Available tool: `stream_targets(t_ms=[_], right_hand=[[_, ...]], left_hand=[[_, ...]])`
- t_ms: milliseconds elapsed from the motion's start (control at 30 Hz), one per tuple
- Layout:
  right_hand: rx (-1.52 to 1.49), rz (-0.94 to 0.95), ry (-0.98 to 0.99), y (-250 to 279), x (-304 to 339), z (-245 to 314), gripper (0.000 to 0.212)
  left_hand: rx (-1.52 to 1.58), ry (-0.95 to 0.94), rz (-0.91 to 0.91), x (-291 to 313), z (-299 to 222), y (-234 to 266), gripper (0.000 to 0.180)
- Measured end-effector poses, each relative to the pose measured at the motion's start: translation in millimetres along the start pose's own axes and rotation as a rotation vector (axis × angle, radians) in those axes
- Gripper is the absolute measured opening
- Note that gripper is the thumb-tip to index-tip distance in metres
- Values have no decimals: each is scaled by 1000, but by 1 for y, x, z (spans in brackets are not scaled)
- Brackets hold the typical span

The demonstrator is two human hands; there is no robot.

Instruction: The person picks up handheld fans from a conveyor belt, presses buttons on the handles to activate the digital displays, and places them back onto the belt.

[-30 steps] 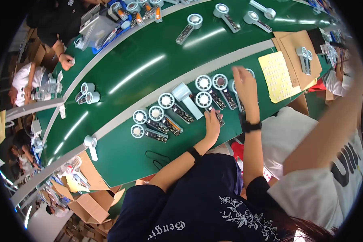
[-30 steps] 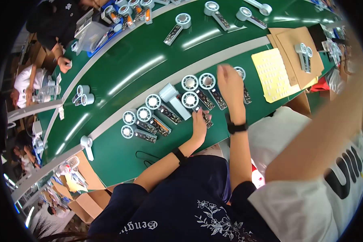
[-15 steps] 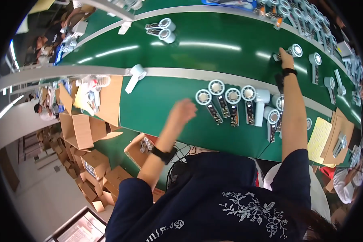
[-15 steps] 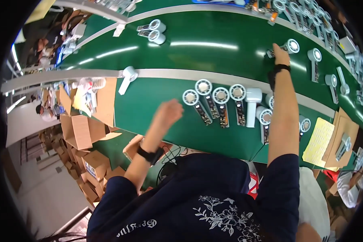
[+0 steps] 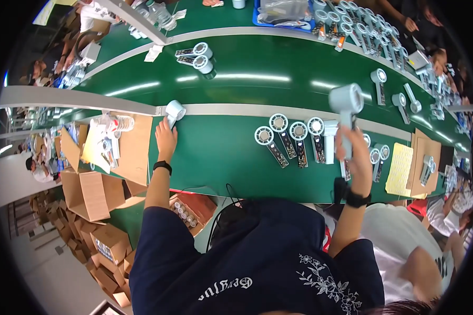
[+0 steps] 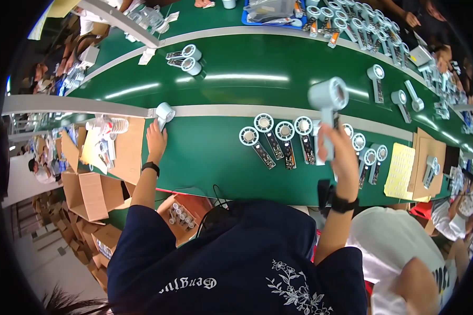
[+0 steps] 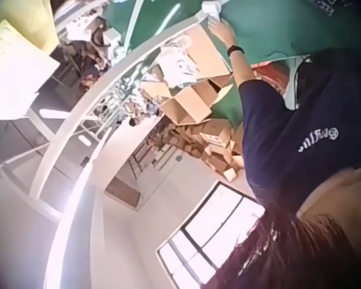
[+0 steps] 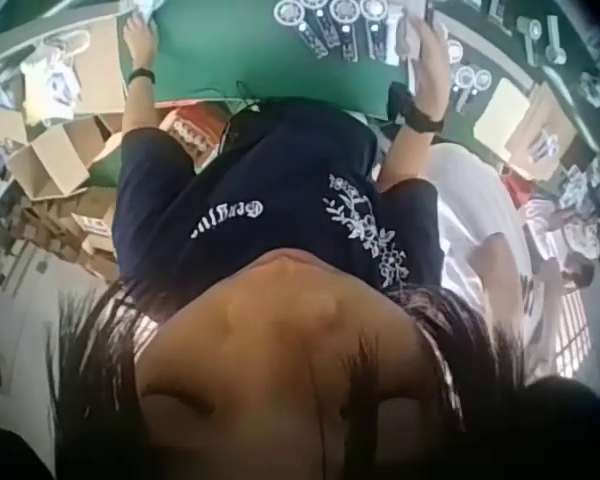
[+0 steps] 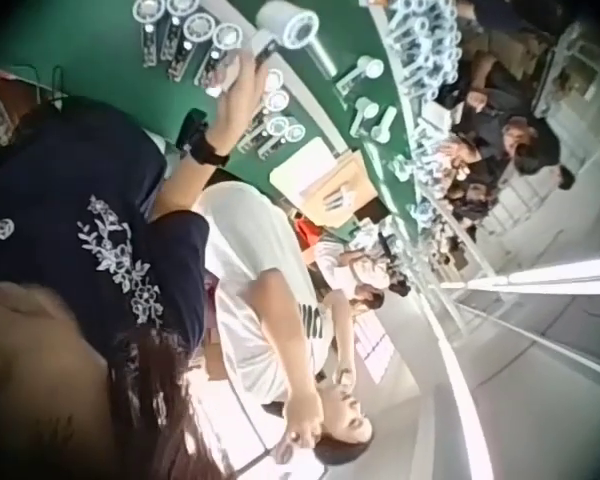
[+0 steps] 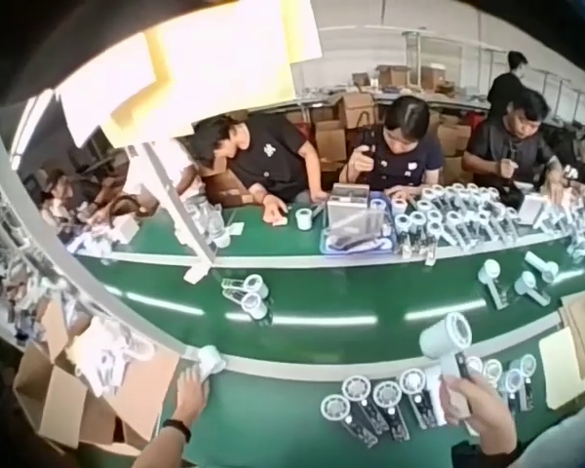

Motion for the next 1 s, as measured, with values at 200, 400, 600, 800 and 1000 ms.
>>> stream_targets(t_ms=[200, 400, 600, 800, 1000], right_hand=[[-129, 160, -143, -57, 60, -31, 26], [-171, 69, -235, -67, 54, -73, 26], [52, 114, -224, -92, 63, -70, 28], [111, 192, -223, -116, 63, -57, 27], [123, 186, -168, -131, 64, -54, 27]], left_hand=[[837, 180, -63, 12, 0, -22, 42], [3202, 592, 271, 68, -84, -36, 42], [3535, 893, -14, 119, -94, -72, 45], [3706, 568, -10, 113, -86, -39, 41], [3038, 763, -42, 116, -60, -23, 37]])
Point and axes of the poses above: each hand's wrist, its own x-axis away from the middle knuckle, its own y-axis out of the back of the hand, z = x × y, the point moved 5 cm from there along -x, towards the middle knuckle, and after that the axes turned 8 degrees about x, right-handed, at the moved point
